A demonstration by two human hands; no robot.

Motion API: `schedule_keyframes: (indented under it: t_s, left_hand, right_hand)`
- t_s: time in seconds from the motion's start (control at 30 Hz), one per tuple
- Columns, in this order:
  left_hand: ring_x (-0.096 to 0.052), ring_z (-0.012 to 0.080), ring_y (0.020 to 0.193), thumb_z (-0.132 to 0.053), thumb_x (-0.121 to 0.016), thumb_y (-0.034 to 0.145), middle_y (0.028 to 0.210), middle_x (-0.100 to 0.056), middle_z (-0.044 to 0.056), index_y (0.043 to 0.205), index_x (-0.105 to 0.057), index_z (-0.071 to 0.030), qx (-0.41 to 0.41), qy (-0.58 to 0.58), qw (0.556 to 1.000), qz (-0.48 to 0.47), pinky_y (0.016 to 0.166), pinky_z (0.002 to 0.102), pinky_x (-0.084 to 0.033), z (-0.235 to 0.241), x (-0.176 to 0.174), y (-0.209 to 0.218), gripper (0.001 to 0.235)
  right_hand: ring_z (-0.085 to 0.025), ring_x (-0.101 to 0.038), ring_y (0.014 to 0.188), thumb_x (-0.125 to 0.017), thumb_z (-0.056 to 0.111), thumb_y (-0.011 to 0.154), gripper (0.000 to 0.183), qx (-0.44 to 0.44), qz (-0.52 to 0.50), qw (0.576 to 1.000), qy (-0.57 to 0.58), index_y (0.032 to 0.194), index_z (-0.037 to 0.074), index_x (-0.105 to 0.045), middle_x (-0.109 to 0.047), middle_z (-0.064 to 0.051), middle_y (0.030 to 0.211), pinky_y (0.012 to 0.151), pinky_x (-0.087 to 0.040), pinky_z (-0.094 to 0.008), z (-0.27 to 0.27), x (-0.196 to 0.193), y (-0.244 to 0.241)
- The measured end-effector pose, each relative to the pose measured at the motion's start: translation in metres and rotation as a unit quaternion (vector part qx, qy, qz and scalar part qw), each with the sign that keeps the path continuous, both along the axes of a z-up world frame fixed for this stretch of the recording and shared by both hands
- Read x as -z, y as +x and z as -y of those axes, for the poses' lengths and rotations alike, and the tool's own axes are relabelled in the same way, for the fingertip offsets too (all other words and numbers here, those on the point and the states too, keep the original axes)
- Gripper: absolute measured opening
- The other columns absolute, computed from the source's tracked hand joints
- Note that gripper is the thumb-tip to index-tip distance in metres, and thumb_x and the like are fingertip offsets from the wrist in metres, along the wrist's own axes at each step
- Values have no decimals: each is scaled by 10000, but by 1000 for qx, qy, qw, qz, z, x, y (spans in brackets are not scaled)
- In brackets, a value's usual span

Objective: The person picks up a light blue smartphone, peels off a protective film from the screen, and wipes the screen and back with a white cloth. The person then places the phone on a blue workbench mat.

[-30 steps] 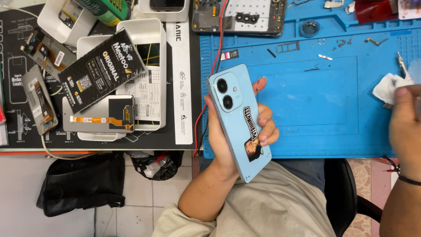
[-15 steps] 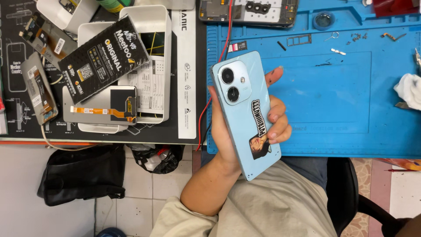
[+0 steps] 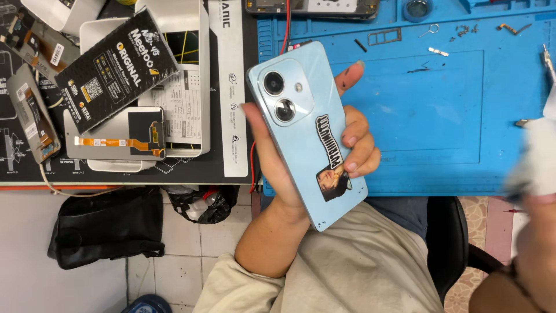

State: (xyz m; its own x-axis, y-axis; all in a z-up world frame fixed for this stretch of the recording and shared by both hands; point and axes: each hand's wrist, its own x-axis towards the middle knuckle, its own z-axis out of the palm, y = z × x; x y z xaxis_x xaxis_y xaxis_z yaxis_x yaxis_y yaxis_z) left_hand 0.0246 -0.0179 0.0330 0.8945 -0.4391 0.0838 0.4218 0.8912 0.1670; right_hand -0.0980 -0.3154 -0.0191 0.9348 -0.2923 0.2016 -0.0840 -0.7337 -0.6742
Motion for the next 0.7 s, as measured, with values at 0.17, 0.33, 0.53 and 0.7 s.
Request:
schedule_keyframes:
  t_s: [0.17,0.33,0.53,0.7]
  left_hand:
    - [-486,189,689,-982,-444,746,842,-522,84,1534,-277,26,-21,4,1000,21,704,332,-386,2,0,-4,1291]
    - [-486,187,714,-772,-575,850,849,-506,91,1555,-241,24,-53,23,998,2,701,347,-380,3,1,-7,1115]
    - [-479,171,722,-712,-612,923,848,-502,87,1543,-261,24,-39,14,999,22,681,331,-341,-3,8,-5,1025]
    - [-469,174,721,-733,-600,926,858,-507,81,1531,-263,21,-32,12,999,22,713,342,-358,1,8,-9,1023]
  right_hand:
    - [-203,-665,816,-680,-87,802,387,-144,35,983,112,1180,-5,-687,-668,-136,1016,726,-512,-291,-83,-34,8]
    - [-232,-604,852,-762,-27,700,472,-293,95,950,56,1167,47,-750,-625,-79,1023,759,-492,-344,-129,-47,40]
    - [-177,-635,808,-850,118,716,399,-373,196,906,38,1107,112,-771,-687,-46,1036,773,-438,-340,-149,-59,47]
    - [-179,-687,895,-836,72,791,314,-410,252,876,-20,1098,99,-778,-694,-31,1048,817,-514,-335,-143,-66,49]
